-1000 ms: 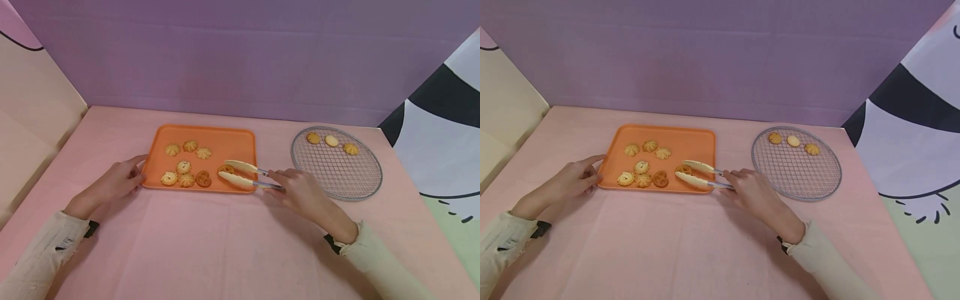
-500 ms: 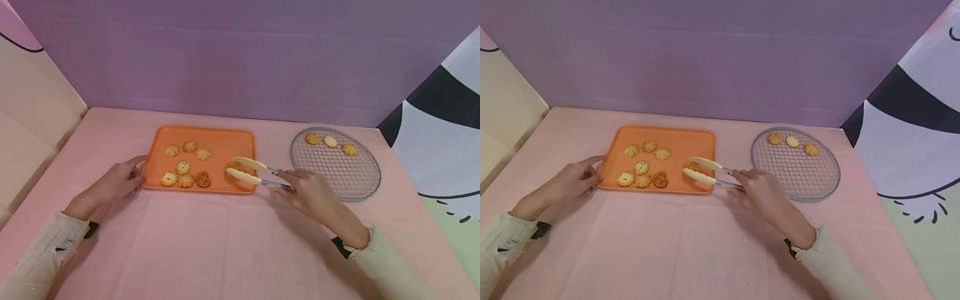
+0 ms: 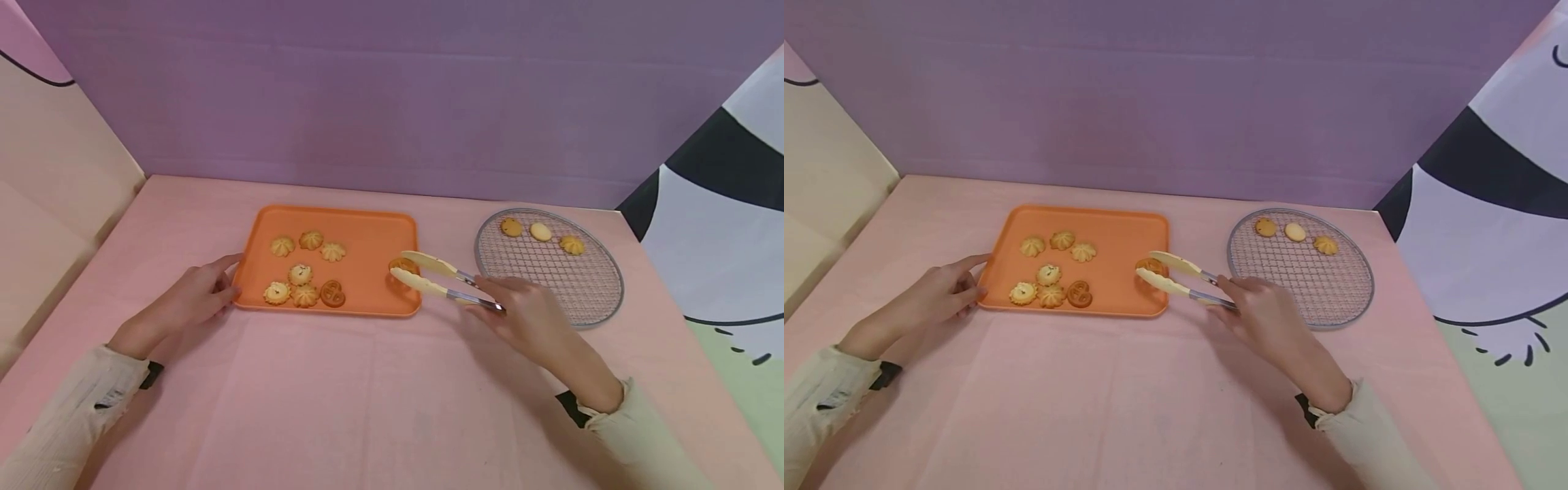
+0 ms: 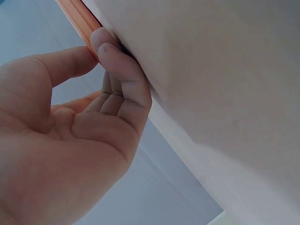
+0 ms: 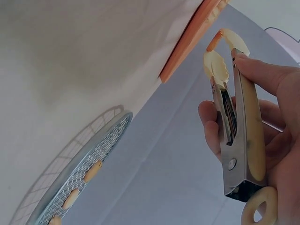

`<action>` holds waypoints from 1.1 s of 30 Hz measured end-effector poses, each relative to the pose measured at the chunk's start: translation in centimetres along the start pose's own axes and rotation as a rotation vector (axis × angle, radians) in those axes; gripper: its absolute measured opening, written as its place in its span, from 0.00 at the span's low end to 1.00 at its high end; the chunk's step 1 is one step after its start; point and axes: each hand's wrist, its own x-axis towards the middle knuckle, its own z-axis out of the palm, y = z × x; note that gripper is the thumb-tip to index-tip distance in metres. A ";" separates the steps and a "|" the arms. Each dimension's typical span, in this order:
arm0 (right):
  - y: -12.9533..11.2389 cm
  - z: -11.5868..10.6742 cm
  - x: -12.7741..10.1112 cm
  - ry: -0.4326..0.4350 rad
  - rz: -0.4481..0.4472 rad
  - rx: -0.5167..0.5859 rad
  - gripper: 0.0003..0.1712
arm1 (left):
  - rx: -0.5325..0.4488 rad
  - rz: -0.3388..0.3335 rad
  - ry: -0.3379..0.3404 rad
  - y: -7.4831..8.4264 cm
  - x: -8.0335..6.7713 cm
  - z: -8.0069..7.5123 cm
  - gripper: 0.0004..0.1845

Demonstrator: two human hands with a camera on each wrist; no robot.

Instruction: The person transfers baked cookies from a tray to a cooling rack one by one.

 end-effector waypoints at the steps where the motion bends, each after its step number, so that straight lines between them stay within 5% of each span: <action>1: 0.1 -0.1 -0.1 0.002 0.001 0.004 0.27 | 0.000 -0.001 -0.002 0.0 0.0 0.0 0.33; 13: 1.7 -1.0 -1.4 0.027 0.012 0.009 0.28 | -0.065 -0.002 -0.022 -0.6 -0.2 -0.2 0.34; 33: 4.7 -2.9 -2.9 0.020 0.140 -0.116 0.25 | -0.039 0.006 -0.018 -0.1 -0.1 -0.3 0.33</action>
